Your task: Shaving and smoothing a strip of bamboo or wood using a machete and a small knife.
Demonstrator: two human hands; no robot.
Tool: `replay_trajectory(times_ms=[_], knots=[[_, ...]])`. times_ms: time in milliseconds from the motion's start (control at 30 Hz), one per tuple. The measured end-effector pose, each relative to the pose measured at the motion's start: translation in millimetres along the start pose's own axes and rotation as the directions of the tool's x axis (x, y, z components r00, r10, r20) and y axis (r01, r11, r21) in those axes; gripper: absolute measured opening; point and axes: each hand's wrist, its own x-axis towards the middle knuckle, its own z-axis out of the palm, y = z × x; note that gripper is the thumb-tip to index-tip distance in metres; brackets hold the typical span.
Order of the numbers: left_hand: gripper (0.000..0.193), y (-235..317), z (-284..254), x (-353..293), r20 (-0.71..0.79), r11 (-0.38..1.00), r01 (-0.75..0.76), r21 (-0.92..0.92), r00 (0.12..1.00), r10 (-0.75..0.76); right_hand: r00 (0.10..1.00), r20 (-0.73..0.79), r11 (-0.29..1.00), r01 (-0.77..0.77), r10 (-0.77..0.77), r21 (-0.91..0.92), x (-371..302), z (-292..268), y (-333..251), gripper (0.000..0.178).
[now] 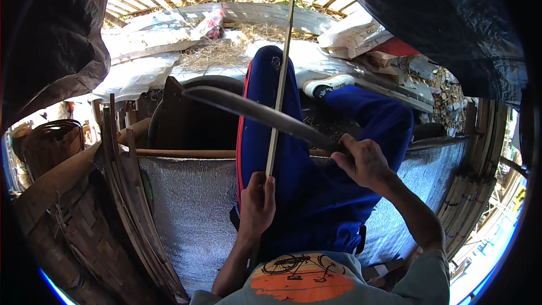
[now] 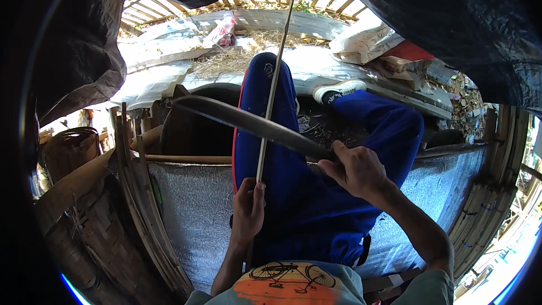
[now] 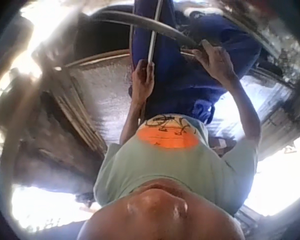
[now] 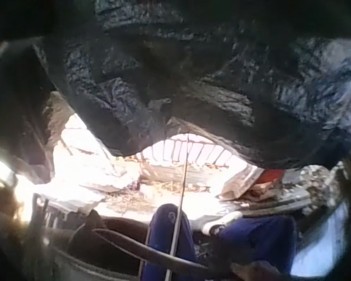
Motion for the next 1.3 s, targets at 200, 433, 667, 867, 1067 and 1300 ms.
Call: replay_trajectory(times_ms=[200, 433, 667, 867, 1067, 1300], knots=[[0.027, 5.4, -0.6, -7.8, 0.008, 0.995, -0.045, 0.094, 0.999, 0.044, 0.987, 0.16, 0.996, -0.012, 0.026, -0.092, 0.8, 9.8, 0.7, 0.036], [0.026, -0.5, -4.6, -2.4, 0.016, 1.0, -0.006, -0.009, 1.0, 0.006, 0.952, -0.305, 0.99, -0.058, 0.017, -0.125, 60.8, -7.8, 40.5, 0.036], [0.03, -0.4, -4.4, 3.0, 0.038, 0.997, -0.056, -0.06, 0.998, 0.058, 1.0, -0.018, 0.994, 0.001, 0.001, 0.105, -10.8, 5.9, 1.1, 0.034], [0.028, -8.8, -5.1, -1.6, 0.032, 0.998, -0.055, -0.006, 0.998, 0.055, 0.986, 0.159, 0.996, 0.065, -0.055, -0.057, 6.4, 15.1, 8.2, 0.039], [0.027, -3.9, -4.9, -10.1, 0.048, 0.996, -0.084, 0.024, 0.995, 0.083, 0.951, -0.304, 0.991, -0.081, 0.045, -0.105, 91.6, -10.2, 66.8, 0.039], [0.021, 9.7, -53.4, -43.8, 0.124, 0.996, 0.004, 0.092, 0.992, -0.016, 0.859, -0.493, 0.968, 0.016, -0.141, -0.249, 59.2, 0.5, 87.7, 0.033]])
